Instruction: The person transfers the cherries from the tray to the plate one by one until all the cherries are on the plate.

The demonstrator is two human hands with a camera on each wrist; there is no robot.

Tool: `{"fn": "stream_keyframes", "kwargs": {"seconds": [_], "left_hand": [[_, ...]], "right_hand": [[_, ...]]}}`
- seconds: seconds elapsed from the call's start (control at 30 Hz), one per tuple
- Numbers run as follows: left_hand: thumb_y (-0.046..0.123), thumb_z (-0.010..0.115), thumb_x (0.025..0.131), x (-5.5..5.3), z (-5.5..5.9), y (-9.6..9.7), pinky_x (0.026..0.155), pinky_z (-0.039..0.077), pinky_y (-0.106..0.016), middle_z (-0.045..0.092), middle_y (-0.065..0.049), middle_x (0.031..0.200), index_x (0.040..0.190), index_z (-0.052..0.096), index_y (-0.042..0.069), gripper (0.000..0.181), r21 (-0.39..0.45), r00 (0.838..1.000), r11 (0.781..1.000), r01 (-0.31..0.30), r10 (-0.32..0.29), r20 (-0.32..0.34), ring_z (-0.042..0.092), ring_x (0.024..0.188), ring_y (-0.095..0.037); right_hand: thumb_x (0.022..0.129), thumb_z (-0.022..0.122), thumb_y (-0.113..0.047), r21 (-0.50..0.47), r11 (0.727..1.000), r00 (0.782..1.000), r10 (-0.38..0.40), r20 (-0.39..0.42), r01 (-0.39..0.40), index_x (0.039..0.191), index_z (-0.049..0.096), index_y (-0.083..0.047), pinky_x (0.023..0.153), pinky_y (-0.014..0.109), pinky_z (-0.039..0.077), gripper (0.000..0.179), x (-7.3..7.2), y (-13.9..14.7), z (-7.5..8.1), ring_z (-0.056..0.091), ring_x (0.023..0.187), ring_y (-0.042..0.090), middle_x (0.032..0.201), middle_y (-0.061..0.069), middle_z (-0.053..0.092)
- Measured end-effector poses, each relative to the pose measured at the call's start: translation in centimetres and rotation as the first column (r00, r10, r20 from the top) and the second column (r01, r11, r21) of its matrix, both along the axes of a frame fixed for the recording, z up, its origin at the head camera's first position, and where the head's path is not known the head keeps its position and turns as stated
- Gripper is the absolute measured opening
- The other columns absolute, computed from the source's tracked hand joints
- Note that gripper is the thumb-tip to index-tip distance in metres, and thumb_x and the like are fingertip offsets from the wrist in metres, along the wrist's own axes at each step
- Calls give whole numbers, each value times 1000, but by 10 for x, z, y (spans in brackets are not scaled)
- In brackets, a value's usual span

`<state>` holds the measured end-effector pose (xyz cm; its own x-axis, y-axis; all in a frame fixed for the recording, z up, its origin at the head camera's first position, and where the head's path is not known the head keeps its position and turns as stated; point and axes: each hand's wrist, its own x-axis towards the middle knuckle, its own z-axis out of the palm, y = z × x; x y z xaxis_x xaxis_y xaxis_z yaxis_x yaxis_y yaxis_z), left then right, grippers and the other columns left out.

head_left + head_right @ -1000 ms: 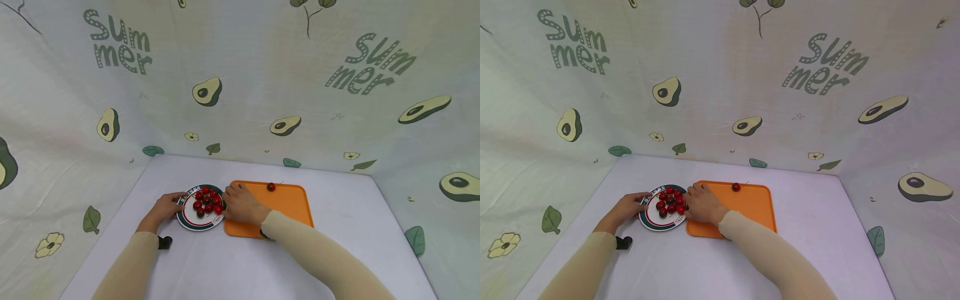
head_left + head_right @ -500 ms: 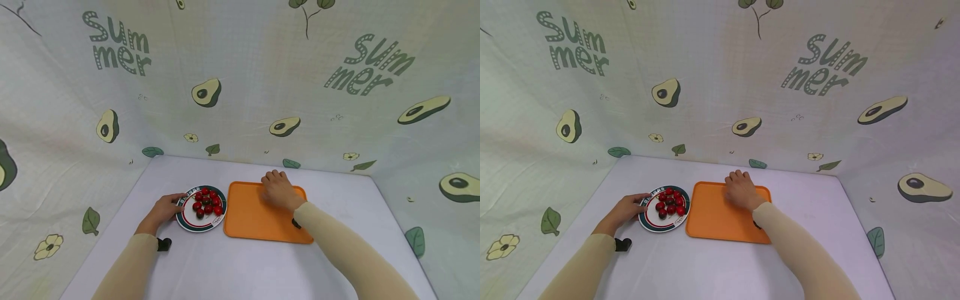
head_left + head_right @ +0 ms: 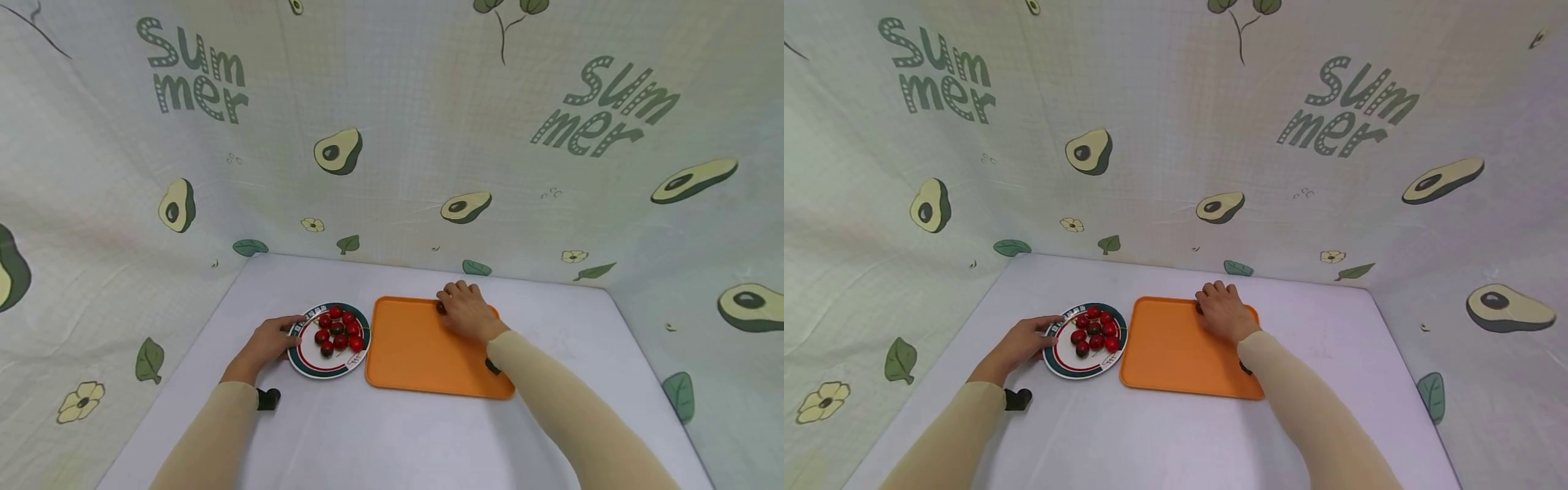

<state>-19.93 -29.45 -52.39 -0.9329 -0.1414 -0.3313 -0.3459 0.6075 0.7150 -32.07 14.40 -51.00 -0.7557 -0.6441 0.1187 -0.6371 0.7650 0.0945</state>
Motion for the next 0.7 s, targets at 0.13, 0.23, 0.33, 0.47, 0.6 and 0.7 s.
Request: {"fn": "stream_keyframes", "kwargs": {"seconds": [0.13,0.23,0.33,0.47,0.6,0.7], "left_hand": [[11,70,99,0,1,-1,67,54,-30,52,-28,146,152,58,14,54,-9,1000,1000,-1,1,2,61,88,-23],[12,70,99,0,0,0,68,54,-29,53,-28,146,151,58,14,54,-17,1000,1000,-3,3,9,61,91,-23],[12,71,99,-1,-1,2,68,54,-29,52,-28,147,152,58,15,54,-13,1000,1000,-13,13,18,61,93,-24],[13,71,99,-2,-2,1,67,55,-29,51,-28,148,152,58,16,55,-12,1000,1000,-17,17,25,61,92,-24],[12,71,99,-2,-3,1,67,55,-30,51,-29,148,152,58,16,55,-15,999,1000,-22,23,23,61,89,-23],[12,70,99,-2,-2,0,67,55,-30,51,-27,148,152,58,17,55,-10,999,1000,-27,27,20,61,88,-23]], "right_hand": [[101,68,-26,25,1000,1000,2,10,-2,128,66,-9,98,54,42,32,-1,-3,-2,51,114,35,126,12,61],[101,68,-28,39,999,1000,-11,11,11,128,67,-8,97,52,42,33,0,-2,-4,51,113,34,126,12,61],[101,69,-30,40,999,1000,-25,3,25,127,68,-7,96,52,42,34,1,0,-5,50,111,34,125,12,61],[101,69,-29,38,999,999,-32,-2,32,125,69,-6,97,52,43,33,1,4,-6,49,109,34,121,12,61],[100,69,-29,13,999,999,-40,-1,40,117,69,-5,97,54,43,29,1,8,-6,50,106,34,114,12,61],[100,69,-30,-2,998,998,-64,8,64,114,68,-4,98,54,43,30,1,11,-5,49,106,34,111,12,61]]}}
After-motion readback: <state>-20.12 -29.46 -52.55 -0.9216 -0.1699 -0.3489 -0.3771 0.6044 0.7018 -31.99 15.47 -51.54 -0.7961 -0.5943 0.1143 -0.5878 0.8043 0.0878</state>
